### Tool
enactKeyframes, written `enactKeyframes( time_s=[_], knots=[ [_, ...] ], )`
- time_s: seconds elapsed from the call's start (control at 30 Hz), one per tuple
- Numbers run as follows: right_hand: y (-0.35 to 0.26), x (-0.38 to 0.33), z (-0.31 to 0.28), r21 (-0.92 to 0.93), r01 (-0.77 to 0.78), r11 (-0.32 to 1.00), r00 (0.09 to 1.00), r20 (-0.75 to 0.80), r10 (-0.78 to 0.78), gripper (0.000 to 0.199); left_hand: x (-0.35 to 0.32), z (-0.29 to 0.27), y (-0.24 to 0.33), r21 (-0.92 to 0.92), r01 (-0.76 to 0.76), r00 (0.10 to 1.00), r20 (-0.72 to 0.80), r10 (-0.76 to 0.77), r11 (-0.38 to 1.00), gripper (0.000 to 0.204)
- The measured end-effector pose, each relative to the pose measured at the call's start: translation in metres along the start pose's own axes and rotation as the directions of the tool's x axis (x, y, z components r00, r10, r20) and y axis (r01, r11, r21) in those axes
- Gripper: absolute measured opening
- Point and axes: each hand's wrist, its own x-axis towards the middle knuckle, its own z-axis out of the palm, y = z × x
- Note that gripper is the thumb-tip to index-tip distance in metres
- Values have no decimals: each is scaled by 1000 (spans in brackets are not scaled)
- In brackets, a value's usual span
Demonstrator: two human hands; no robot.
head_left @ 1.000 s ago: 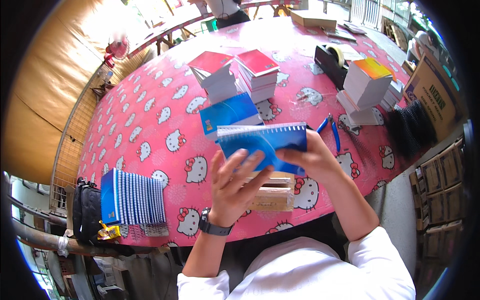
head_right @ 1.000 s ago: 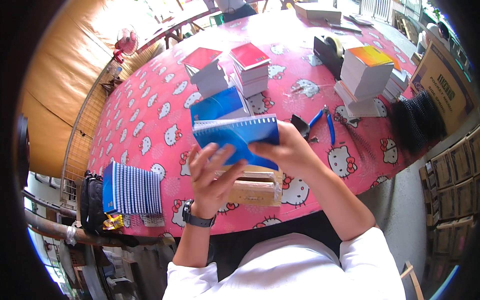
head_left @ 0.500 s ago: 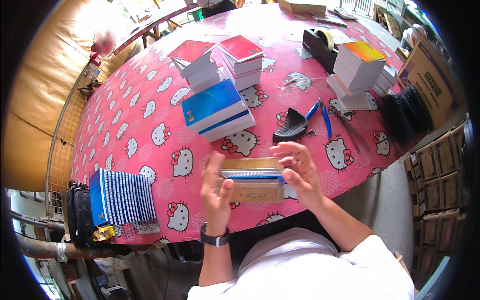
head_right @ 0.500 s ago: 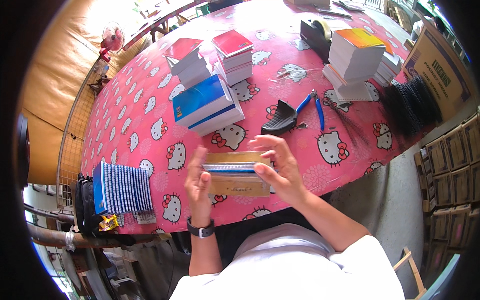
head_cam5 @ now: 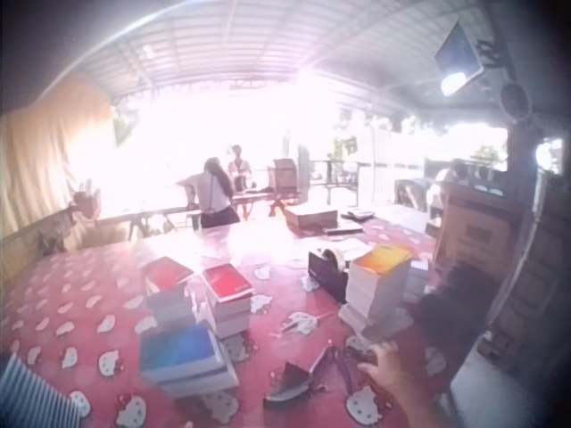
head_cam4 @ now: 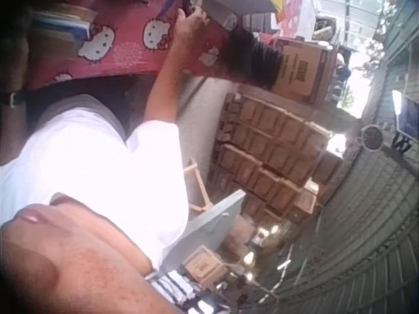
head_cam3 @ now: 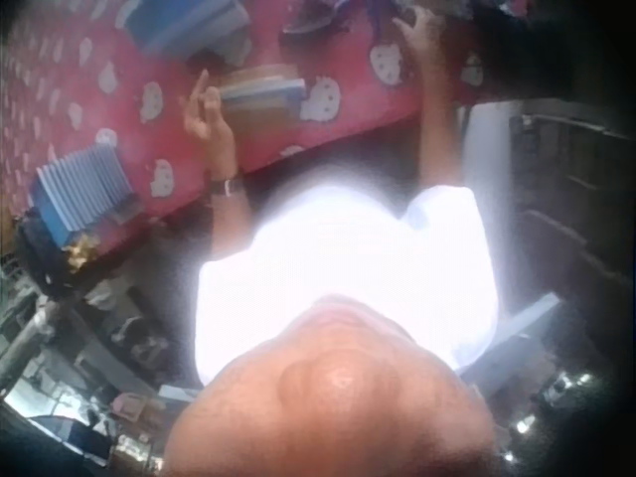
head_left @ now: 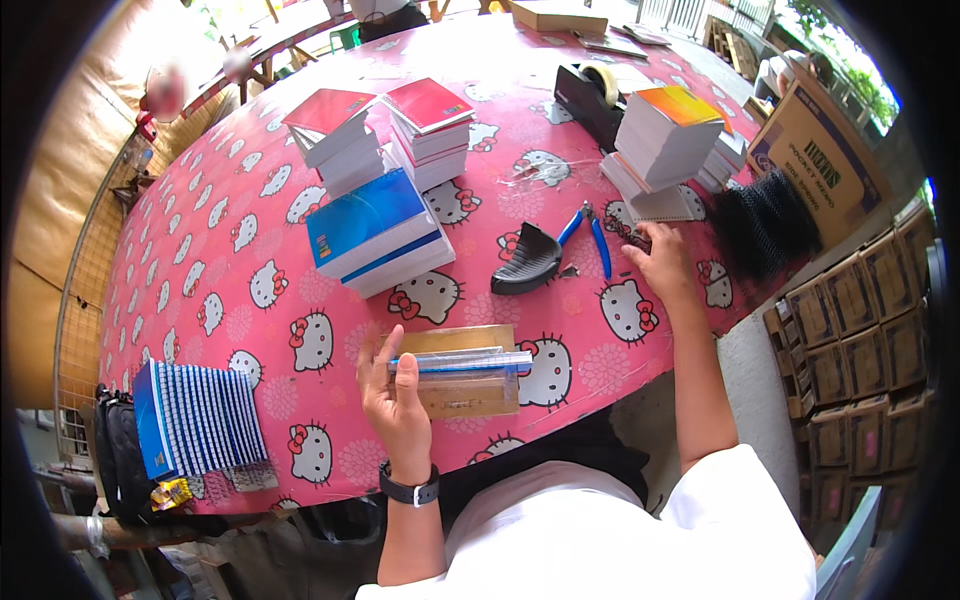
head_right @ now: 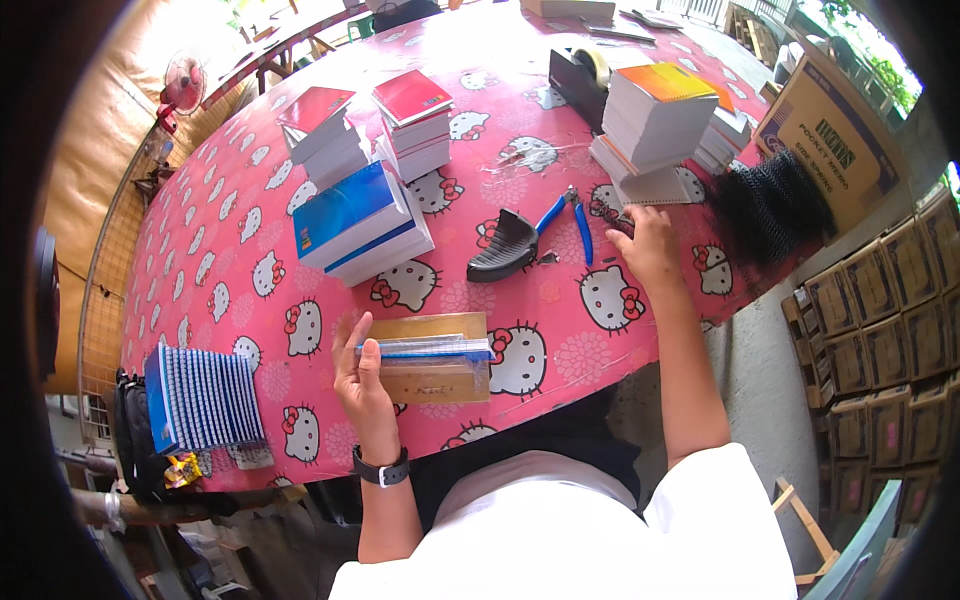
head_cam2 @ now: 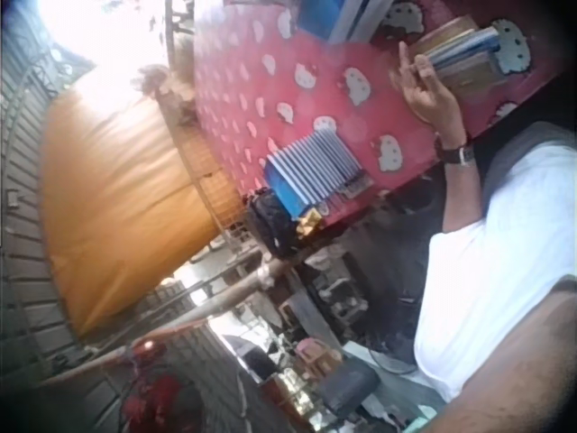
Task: The person assembles small spiral notebooks by taking a stack of pages and a cover, placing them into a small wooden jig, and then inserting a metal coil through the holes to bind them.
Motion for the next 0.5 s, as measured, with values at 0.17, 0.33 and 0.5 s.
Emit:
enactKeyframes(
  time_s=[0.17,0.33,0.5],
  knots=[
    [0,9,4,137,-132,982,990,61,125,22,5,-17,-4,74,32,994,102,-40,997,37],
    [-10,15,-17,74,-35,997,997,-61,39,19,3,-12,12,511,-323,939,66,338,796,56],
    [-97,9,-75,370,-70,926,982,188,-1,35,-17,22,32,574,-589,808,404,429,568,75]
  ],
)
